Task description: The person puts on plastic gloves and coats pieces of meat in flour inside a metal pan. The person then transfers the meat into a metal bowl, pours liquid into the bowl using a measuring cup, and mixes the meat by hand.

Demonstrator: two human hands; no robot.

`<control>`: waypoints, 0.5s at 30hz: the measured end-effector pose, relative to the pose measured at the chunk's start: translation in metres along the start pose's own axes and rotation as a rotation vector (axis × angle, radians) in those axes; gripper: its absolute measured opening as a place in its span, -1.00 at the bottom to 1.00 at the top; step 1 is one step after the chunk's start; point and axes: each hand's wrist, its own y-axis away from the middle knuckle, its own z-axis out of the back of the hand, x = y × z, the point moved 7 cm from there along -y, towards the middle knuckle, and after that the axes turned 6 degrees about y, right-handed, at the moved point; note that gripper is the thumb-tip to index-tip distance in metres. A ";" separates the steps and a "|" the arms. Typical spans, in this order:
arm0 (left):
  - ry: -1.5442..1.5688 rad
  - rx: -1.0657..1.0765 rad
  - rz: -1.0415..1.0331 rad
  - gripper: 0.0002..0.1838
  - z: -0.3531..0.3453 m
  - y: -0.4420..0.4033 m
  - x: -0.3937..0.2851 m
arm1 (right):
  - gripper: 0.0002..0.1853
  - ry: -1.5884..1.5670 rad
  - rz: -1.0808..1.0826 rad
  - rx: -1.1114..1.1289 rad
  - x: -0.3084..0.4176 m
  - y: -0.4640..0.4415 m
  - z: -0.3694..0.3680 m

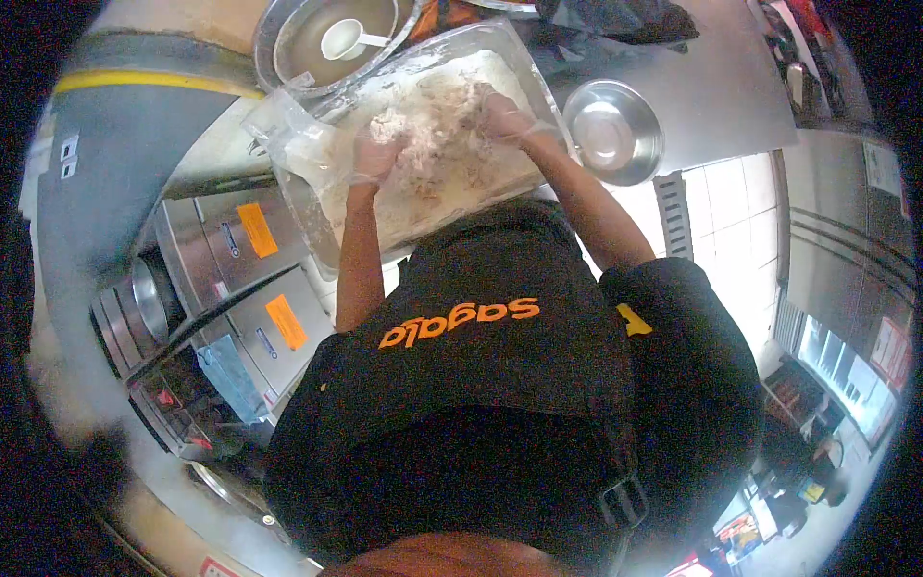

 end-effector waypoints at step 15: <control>0.029 0.140 -0.071 -0.56 -0.004 0.016 0.031 | -0.56 -0.280 0.090 0.019 0.026 0.020 0.009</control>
